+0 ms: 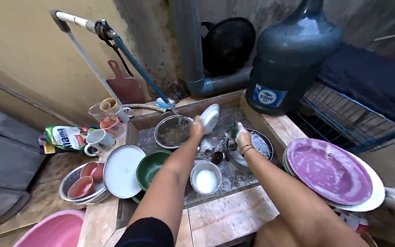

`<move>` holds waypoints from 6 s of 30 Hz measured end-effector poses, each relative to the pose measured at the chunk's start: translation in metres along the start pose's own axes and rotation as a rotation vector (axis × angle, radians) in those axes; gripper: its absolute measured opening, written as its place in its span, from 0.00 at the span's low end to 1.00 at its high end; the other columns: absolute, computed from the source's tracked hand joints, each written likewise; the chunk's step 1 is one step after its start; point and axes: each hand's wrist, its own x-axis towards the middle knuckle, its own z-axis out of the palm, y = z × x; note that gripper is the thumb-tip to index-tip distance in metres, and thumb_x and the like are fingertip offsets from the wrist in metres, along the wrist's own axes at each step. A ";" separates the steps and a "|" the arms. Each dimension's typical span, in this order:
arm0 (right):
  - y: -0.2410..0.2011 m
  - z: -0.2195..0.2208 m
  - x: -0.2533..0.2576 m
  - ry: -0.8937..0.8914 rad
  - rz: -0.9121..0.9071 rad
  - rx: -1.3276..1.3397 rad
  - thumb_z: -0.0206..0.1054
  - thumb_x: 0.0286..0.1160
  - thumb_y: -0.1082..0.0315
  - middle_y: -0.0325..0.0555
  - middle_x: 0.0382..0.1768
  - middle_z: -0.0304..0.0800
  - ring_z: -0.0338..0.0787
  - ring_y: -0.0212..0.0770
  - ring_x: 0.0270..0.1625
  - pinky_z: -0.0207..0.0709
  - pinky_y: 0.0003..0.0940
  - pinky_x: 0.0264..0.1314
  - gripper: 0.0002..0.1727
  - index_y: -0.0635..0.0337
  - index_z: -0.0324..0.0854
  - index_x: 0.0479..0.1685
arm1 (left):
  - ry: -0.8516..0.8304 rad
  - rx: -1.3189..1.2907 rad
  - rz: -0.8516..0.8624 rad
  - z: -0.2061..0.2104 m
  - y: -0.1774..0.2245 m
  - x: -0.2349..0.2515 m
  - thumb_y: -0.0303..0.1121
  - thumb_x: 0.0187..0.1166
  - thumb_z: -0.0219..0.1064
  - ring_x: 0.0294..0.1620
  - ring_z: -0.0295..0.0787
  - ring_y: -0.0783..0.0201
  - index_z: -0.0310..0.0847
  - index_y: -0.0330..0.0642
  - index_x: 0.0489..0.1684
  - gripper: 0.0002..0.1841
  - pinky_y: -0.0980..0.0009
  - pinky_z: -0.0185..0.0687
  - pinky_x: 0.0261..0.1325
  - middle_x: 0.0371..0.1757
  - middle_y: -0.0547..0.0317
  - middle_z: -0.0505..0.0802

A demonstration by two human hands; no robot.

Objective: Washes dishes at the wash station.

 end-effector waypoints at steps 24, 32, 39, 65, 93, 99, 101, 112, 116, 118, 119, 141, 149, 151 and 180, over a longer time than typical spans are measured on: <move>0.018 0.071 -0.067 -0.339 -0.657 -0.697 0.52 0.86 0.49 0.63 0.86 0.68 0.64 0.64 0.89 0.55 0.64 0.90 0.32 0.50 0.70 0.87 | 0.332 -1.104 -0.172 -0.055 -0.002 -0.131 0.46 0.98 0.36 0.68 0.85 0.51 0.77 0.24 0.68 0.31 0.53 0.78 0.74 0.66 0.32 0.86; -0.003 0.108 -0.091 -0.353 -0.593 -0.696 0.49 0.93 0.60 0.63 0.77 0.79 0.73 0.58 0.85 0.57 0.55 0.91 0.26 0.69 0.79 0.75 | 0.266 -1.030 -0.124 -0.077 -0.025 -0.175 0.43 0.98 0.37 0.55 0.90 0.54 0.82 0.24 0.56 0.31 0.55 0.84 0.65 0.52 0.35 0.91; 0.043 0.105 -0.110 -0.321 -0.440 -0.602 0.46 0.94 0.62 0.70 0.75 0.79 0.76 0.62 0.81 0.64 0.56 0.87 0.26 0.73 0.74 0.77 | 0.294 -1.089 -0.294 -0.121 -0.064 -0.200 0.49 0.98 0.38 0.63 0.88 0.50 0.79 0.28 0.68 0.32 0.51 0.83 0.68 0.62 0.35 0.89; -0.053 0.076 -0.150 -0.714 -0.561 -0.508 0.74 0.70 0.67 0.52 0.49 0.92 0.91 0.40 0.51 0.84 0.40 0.62 0.18 0.69 0.86 0.56 | -0.177 -1.019 -0.245 -0.142 -0.073 -0.202 0.60 0.94 0.37 0.85 0.68 0.36 0.32 0.57 0.98 0.37 0.28 0.73 0.71 0.92 0.40 0.61; 0.059 0.085 -0.128 -1.006 -0.821 -1.075 0.53 0.90 0.64 0.61 0.89 0.62 0.57 0.57 0.94 0.48 0.53 0.96 0.28 0.66 0.67 0.86 | 0.081 -1.155 -0.324 -0.096 -0.109 -0.201 0.52 0.97 0.36 0.71 0.85 0.47 0.59 0.38 0.89 0.32 0.47 0.81 0.72 0.73 0.35 0.83; 0.037 0.111 -0.130 -0.667 -0.696 -1.072 0.50 0.91 0.57 0.66 0.86 0.65 0.63 0.62 0.90 0.55 0.58 0.92 0.30 0.67 0.68 0.85 | -0.040 -1.175 -0.257 -0.085 -0.088 -0.207 0.50 0.97 0.36 0.64 0.89 0.49 0.60 0.38 0.87 0.30 0.49 0.86 0.66 0.68 0.37 0.87; 0.054 0.103 -0.147 -0.921 -0.849 -0.985 0.56 0.88 0.63 0.68 0.83 0.71 0.66 0.62 0.88 0.54 0.56 0.93 0.27 0.71 0.73 0.80 | 0.041 -1.120 -0.259 -0.093 -0.098 -0.204 0.49 0.98 0.36 0.66 0.86 0.48 0.60 0.36 0.88 0.30 0.49 0.82 0.69 0.70 0.35 0.84; 0.065 0.099 -0.137 -0.976 -0.947 -0.920 0.55 0.88 0.61 0.65 0.87 0.66 0.59 0.59 0.93 0.48 0.53 0.96 0.29 0.70 0.70 0.83 | 0.045 -1.135 -0.223 -0.103 -0.103 -0.200 0.48 0.98 0.35 0.68 0.86 0.50 0.56 0.37 0.90 0.30 0.51 0.81 0.71 0.72 0.35 0.83; 0.035 0.065 -0.086 -0.821 -0.965 -1.304 0.59 0.85 0.58 0.59 0.95 0.49 0.44 0.65 0.96 0.48 0.67 0.92 0.30 0.48 0.70 0.87 | -0.046 -1.150 -0.263 -0.120 -0.110 -0.208 0.30 0.93 0.51 0.56 0.91 0.51 0.58 0.38 0.87 0.24 0.53 0.89 0.58 0.64 0.37 0.87; 0.007 0.073 -0.068 -0.697 -0.948 -1.378 0.59 0.86 0.59 0.62 0.95 0.43 0.39 0.69 0.96 0.43 0.70 0.92 0.32 0.46 0.64 0.91 | -0.206 -1.078 -0.224 -0.125 -0.104 -0.211 0.15 0.77 0.55 0.52 0.91 0.54 0.59 0.35 0.84 0.31 0.56 0.90 0.52 0.61 0.39 0.87; -0.001 0.081 -0.070 -0.723 -0.988 -1.371 0.59 0.86 0.62 0.63 0.95 0.45 0.42 0.68 0.96 0.42 0.69 0.93 0.32 0.49 0.64 0.91 | -0.288 -1.026 -0.197 -0.127 -0.101 -0.212 0.11 0.71 0.57 0.51 0.91 0.55 0.59 0.34 0.83 0.34 0.57 0.90 0.52 0.61 0.41 0.87; 0.043 0.145 -0.149 -0.509 -0.457 -0.897 0.56 0.89 0.59 0.70 0.89 0.58 0.60 0.63 0.91 0.54 0.55 0.93 0.34 0.70 0.58 0.89 | 0.242 -1.107 -0.046 -0.091 -0.094 -0.196 0.29 0.92 0.51 0.81 0.75 0.52 0.41 0.33 0.94 0.33 0.57 0.72 0.82 0.86 0.32 0.70; 0.037 0.148 -0.140 -0.677 -0.465 -1.145 0.61 0.84 0.64 0.75 0.84 0.64 0.65 0.72 0.86 0.59 0.66 0.87 0.33 0.73 0.64 0.85 | 0.347 -1.113 -0.070 -0.092 -0.104 -0.197 0.38 0.97 0.41 0.82 0.74 0.52 0.46 0.32 0.93 0.29 0.56 0.71 0.84 0.85 0.34 0.71; 0.037 0.150 -0.157 -0.777 -0.562 -0.986 0.62 0.85 0.64 0.73 0.83 0.67 0.64 0.66 0.88 0.53 0.57 0.93 0.31 0.75 0.67 0.82 | 0.293 -1.092 -0.091 -0.090 -0.103 -0.197 0.38 0.97 0.40 0.83 0.73 0.50 0.47 0.31 0.93 0.29 0.54 0.69 0.84 0.85 0.32 0.71; -0.001 0.106 -0.179 -0.760 -0.791 -0.596 0.71 0.73 0.71 0.67 0.71 0.83 0.83 0.50 0.76 0.71 0.41 0.84 0.32 0.78 0.71 0.77 | -0.048 -0.948 -0.126 -0.139 -0.078 -0.200 0.56 0.95 0.25 0.82 0.74 0.48 0.58 0.37 0.90 0.38 0.49 0.72 0.80 0.84 0.37 0.74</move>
